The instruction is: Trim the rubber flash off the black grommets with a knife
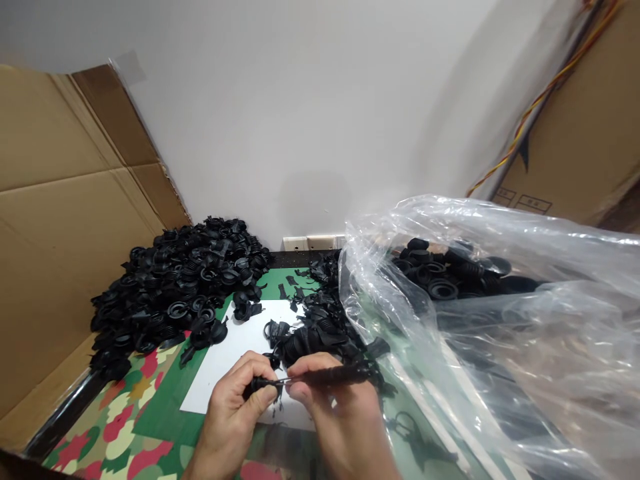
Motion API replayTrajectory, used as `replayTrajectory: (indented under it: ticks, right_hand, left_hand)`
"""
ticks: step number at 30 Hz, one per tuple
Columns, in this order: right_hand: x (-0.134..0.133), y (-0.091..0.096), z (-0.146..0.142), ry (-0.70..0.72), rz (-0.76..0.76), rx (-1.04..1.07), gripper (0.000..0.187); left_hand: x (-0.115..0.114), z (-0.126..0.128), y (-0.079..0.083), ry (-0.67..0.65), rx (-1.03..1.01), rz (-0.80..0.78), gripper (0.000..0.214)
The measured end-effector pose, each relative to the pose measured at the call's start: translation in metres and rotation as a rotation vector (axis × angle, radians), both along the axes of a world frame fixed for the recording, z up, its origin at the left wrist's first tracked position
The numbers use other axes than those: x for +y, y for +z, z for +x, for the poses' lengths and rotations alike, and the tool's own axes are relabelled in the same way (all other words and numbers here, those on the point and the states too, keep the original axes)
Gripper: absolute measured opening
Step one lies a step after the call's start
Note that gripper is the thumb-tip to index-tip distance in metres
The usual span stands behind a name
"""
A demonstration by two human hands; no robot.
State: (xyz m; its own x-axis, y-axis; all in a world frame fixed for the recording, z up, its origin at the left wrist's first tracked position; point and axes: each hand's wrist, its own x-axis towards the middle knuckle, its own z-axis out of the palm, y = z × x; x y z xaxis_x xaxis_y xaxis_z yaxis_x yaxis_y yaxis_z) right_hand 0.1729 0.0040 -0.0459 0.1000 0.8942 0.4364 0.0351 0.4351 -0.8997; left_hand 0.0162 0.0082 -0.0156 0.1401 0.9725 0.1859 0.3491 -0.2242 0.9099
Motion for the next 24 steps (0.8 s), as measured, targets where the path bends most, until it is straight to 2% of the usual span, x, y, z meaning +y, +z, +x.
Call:
replayTrajectory:
  ticks: [5, 7, 9, 10, 12, 14, 16, 19, 21, 24]
  right_hand:
    - [-0.004, 0.012, -0.002, -0.005, 0.115, -0.144, 0.01]
    - [-0.004, 0.02, 0.001, 0.013, 0.265, -0.262, 0.017]
    - [-0.002, 0.027, 0.007, -0.08, 0.398, -0.349, 0.02]
    - [0.0, 0.029, 0.011, -0.177, 0.407, -0.368, 0.02]
    - [0.003, 0.033, 0.021, -0.379, 0.265, -0.35, 0.013]
    - [0.005, 0.033, 0.028, -0.446, 0.053, -0.254, 0.004]
    - [0.006, 0.03, 0.031, -0.353, -0.153, -0.099, 0.015]
    - [0.003, 0.024, 0.023, -0.043, -0.438, 0.115, 0.032]
    - [0.0, 0.022, 0.014, 0.115, -0.554, 0.21, 0.037]
    - [-0.004, 0.022, 0.001, 0.191, -0.627, 0.249, 0.038]
  left_hand:
    - [-0.001, 0.003, -0.002, 0.002, 0.016, 0.002, 0.011]
    - [-0.004, 0.006, -0.004, -0.01, 0.005, -0.016, 0.012]
    - [-0.007, 0.008, -0.005, -0.047, -0.031, -0.042, 0.012]
    - [-0.008, 0.008, -0.006, -0.061, -0.061, -0.057, 0.011]
    - [-0.007, 0.007, -0.007, -0.041, -0.135, -0.091, 0.008]
    - [-0.004, 0.004, -0.007, 0.017, -0.195, -0.112, 0.004]
    - [0.0, 0.001, -0.008, 0.051, -0.219, -0.111, 0.004]
    - [0.002, -0.003, -0.009, 0.064, -0.222, -0.092, 0.006]
    - [0.002, -0.003, -0.01, 0.069, -0.218, -0.075, 0.004]
    - [0.0, -0.003, -0.011, 0.073, -0.21, -0.038, 0.001]
